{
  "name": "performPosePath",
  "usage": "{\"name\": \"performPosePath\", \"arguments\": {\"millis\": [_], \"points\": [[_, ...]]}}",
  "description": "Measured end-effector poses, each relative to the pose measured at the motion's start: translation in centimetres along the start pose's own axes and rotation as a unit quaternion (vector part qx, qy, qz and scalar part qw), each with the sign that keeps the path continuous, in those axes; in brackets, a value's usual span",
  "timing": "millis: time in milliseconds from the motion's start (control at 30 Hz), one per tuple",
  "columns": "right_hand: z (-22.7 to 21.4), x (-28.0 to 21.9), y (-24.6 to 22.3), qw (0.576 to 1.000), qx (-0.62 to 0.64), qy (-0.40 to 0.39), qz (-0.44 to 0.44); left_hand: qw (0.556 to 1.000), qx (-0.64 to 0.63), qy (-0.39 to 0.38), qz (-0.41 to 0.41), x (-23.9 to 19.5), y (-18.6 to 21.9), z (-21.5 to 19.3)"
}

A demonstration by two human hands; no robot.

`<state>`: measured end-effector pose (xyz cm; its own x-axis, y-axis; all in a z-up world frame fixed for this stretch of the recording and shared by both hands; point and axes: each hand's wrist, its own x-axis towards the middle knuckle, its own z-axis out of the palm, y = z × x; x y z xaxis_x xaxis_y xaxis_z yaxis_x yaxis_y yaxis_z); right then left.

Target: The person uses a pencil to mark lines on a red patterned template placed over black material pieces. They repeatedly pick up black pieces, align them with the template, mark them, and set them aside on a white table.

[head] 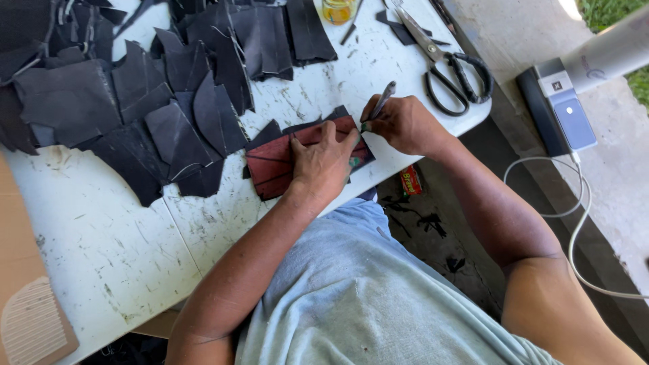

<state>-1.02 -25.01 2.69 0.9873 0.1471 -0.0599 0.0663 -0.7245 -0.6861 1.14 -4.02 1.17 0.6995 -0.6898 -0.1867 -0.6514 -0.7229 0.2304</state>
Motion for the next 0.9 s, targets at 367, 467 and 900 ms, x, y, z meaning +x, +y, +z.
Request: {"name": "performPosePath", "arguments": {"millis": [367, 467, 900], "points": [[0.4, -1.0, -0.5, 0.997, -0.015, -0.033, -0.075, 1.0, -0.009, 0.01, 0.002, -0.1, -1.0, 0.3], [0.9, -1.8, -0.1, 1.0, -0.019, 0.024, -0.006, 1.0, 0.0, 0.005, 0.006, -0.1, -0.8, 0.6], [0.0, -3.0, -1.9, 0.999, 0.005, -0.045, -0.026, 0.999, 0.004, 0.03, 0.01, 0.0, -1.1, 0.8]]}}
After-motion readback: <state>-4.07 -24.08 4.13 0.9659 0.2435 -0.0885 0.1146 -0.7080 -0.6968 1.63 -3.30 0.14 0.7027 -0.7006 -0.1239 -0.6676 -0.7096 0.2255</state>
